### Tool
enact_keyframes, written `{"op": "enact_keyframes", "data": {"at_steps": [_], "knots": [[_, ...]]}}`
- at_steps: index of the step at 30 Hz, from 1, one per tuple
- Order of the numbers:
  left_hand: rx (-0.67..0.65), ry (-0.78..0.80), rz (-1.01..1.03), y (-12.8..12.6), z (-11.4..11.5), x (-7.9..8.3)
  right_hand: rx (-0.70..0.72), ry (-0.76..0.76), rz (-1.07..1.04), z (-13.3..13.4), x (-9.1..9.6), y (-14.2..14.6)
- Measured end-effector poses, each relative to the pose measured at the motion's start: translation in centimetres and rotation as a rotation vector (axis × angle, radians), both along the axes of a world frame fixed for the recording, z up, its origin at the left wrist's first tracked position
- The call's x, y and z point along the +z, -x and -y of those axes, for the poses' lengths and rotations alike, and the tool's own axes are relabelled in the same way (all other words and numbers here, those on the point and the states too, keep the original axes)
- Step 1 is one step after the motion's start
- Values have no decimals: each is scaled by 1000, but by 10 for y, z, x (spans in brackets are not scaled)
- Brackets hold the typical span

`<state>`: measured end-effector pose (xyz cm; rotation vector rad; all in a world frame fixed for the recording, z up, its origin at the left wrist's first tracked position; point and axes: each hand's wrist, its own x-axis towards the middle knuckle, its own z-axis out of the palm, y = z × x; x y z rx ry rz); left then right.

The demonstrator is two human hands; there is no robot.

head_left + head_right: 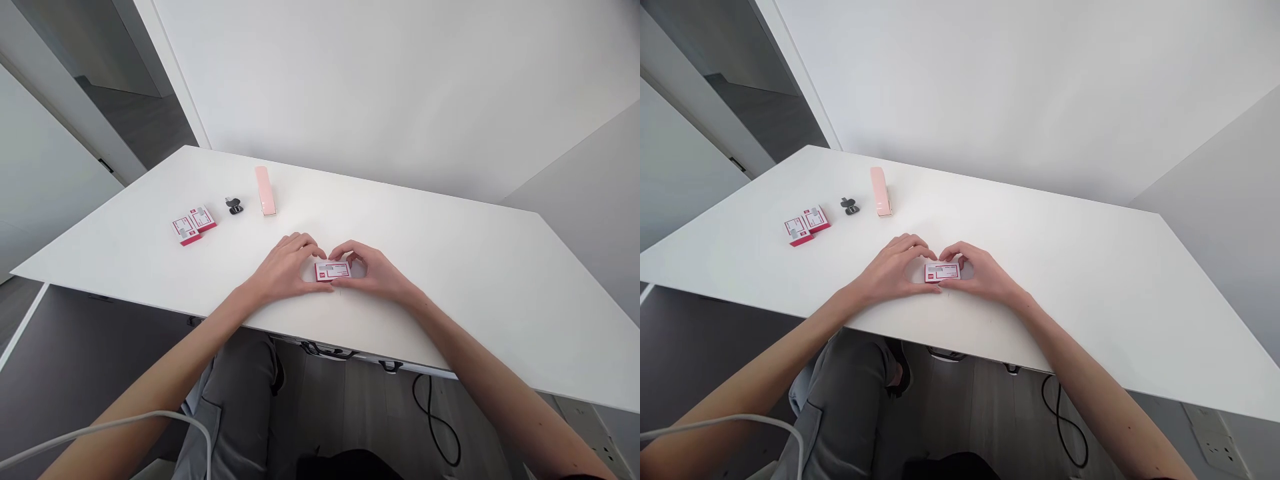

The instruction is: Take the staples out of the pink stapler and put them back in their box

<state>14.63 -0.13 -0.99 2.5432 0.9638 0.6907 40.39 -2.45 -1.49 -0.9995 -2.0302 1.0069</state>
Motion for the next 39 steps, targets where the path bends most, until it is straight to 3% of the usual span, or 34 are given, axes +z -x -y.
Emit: {"op": "enact_keyframes", "data": {"at_steps": [3, 7, 15, 18, 22, 31, 39], "knots": [[27, -62, 3, 0, 1, -3, -8, 38, -99, -1, -1, -1], [116, -163, 24, 14, 5, -4, -122, 19, -159, -3, -3, -6], [632, -436, -38, 105, 4, 1, -233, 55, -111, -5, -5, -10], [733, -452, -109, 131, 1, 3, -230, 62, -119, -5, -6, -9], [808, -445, -161, 146, -1, 6, -228, 69, -131, -4, -6, -9], [812, -453, -186, 145, 8, 6, -236, 95, -140, -4, -11, -11], [581, -191, -204, 140, 35, 7, -272, 124, -110, -4, -12, -9]]}}
